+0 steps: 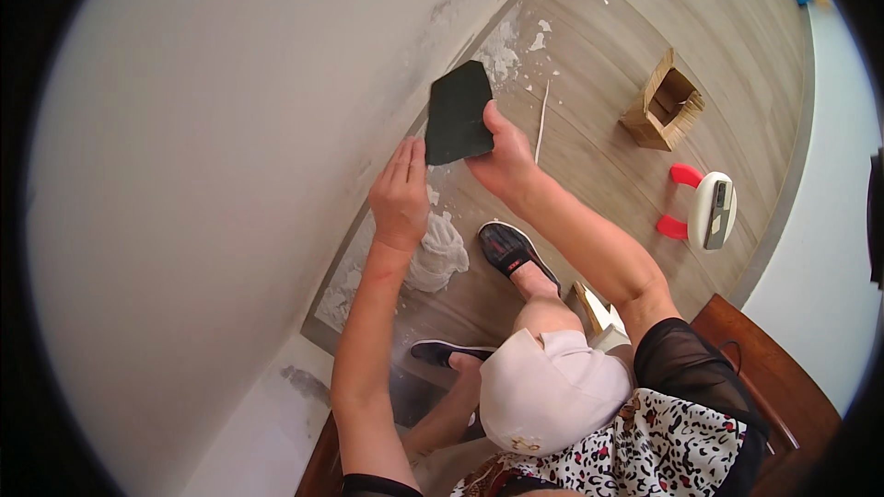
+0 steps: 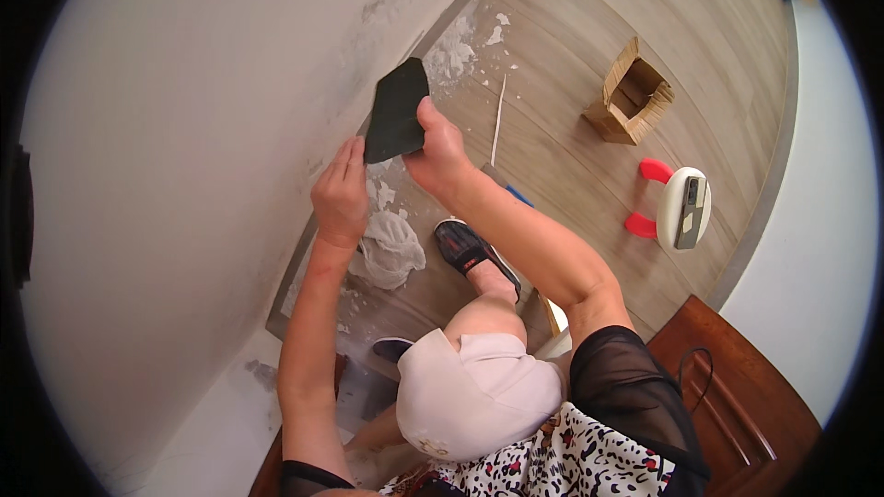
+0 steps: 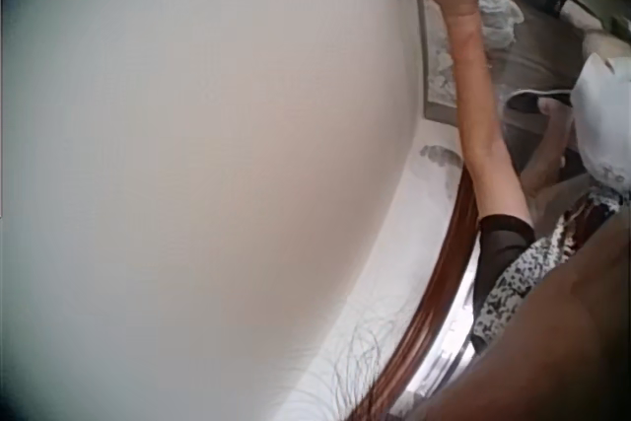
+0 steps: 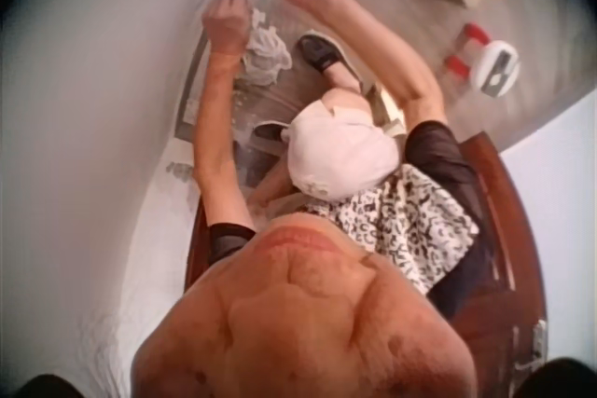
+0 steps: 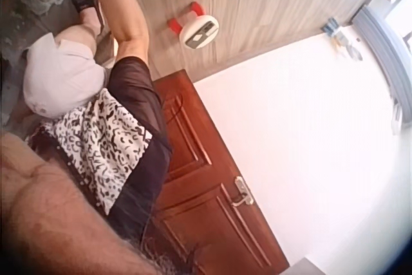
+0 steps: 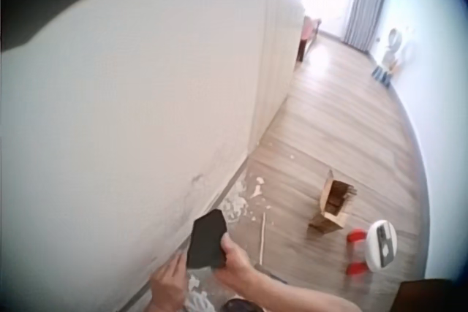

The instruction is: The person scrapes peeling paint from a wall using a scraper, wipes the area with a cloth, and then sands the surface with a sanding block.

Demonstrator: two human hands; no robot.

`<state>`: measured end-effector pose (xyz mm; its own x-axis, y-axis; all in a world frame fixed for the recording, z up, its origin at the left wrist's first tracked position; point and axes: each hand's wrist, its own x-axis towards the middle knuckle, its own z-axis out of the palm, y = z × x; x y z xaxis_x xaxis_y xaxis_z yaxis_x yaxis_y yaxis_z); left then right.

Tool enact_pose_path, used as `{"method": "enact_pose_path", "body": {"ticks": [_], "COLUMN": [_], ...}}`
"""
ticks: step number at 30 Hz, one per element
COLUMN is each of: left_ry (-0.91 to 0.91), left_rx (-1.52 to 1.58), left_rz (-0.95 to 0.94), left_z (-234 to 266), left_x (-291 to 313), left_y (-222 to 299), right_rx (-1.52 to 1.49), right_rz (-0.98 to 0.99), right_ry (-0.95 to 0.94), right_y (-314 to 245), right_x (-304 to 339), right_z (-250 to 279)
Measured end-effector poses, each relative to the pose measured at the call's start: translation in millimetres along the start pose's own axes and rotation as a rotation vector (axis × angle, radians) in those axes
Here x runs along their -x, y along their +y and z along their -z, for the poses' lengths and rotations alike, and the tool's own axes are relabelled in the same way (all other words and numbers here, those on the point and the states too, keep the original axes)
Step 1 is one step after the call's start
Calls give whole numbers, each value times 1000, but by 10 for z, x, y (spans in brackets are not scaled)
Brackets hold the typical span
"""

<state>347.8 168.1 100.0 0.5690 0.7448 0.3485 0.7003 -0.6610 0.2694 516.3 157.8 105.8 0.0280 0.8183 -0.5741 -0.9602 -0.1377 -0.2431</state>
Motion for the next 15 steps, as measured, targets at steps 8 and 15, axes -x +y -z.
{"method": "enact_pose_path", "body": {"ticks": [8, 15], "left_ry": [-265, -473], "left_rx": [263, 360], "left_rz": [254, 383], "left_z": [54, -44], "left_x": [449, 937], "left_y": [103, 160], "right_rx": [505, 468], "right_rz": [527, 915], "right_ry": [239, 98], "right_y": [-456, -148], "right_x": [-1014, -1236], "right_z": [-517, -1012]}}
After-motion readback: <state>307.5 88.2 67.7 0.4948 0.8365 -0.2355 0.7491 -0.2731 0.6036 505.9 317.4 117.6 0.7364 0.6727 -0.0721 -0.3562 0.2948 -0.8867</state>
